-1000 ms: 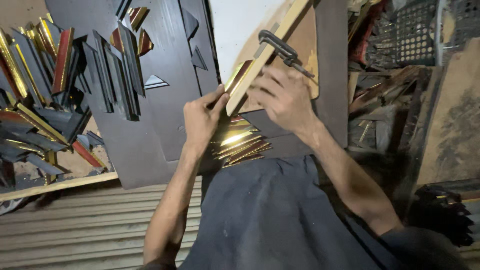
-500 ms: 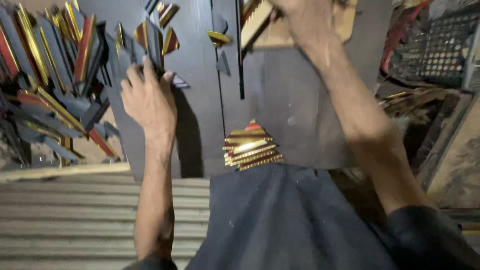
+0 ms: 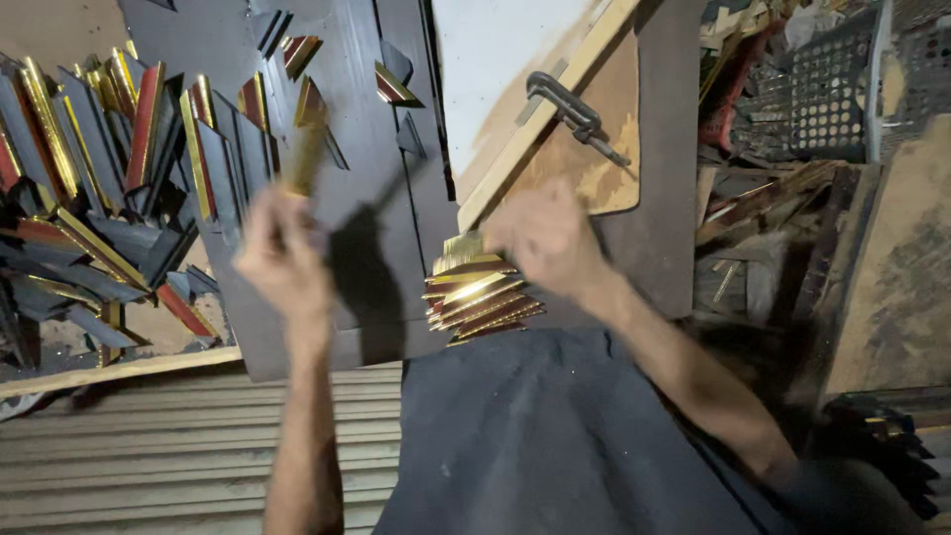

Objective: The person picks up cut ornate picture frame corner moulding pieces one at a time from a cluttered workbench, holds each up briefly, and stacks the gold and red pieces into a pile on the bench, occasionally brushing scraps aside.

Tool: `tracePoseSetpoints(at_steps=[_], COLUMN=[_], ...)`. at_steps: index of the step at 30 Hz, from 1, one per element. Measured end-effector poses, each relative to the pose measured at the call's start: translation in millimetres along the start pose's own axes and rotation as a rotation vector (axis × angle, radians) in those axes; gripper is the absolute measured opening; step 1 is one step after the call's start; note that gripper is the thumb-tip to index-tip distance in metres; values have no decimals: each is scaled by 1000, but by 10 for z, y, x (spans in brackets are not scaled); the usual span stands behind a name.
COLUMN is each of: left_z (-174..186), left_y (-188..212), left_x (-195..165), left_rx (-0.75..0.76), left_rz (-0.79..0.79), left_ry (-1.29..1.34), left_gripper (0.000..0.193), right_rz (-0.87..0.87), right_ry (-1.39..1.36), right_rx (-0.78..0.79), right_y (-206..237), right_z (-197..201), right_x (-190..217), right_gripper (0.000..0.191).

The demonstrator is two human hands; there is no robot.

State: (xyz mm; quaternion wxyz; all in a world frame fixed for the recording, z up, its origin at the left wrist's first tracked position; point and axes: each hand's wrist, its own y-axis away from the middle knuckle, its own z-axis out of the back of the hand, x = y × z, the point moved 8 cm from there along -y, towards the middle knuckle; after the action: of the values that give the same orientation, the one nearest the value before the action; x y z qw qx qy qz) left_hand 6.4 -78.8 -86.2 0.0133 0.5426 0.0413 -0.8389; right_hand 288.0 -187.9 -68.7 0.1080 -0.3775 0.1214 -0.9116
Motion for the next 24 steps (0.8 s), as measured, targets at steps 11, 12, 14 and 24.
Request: tracePoseSetpoints(at_steps=[11,12,14,24], left_z=[-1293,-1288,-1251,-41], left_y=[290,280,294,-193], left_x=[-333,-359,-450,-191], left_rx=[533,529,568,-37], left_rz=[-17,-18,-140,-394], left_ry=[-211,-221,-329,-1222], left_gripper=[25,25,24,53], right_rz=[203,248,264,-69], right_ry=[596,673,678,331], right_rx=[36,57,86,145], right_y=[-111,-174,-299,-1263], right_z=[222,187,94,25], right_x=[-44,-83,-231,-1240], right_gripper=[27,35,33,27])
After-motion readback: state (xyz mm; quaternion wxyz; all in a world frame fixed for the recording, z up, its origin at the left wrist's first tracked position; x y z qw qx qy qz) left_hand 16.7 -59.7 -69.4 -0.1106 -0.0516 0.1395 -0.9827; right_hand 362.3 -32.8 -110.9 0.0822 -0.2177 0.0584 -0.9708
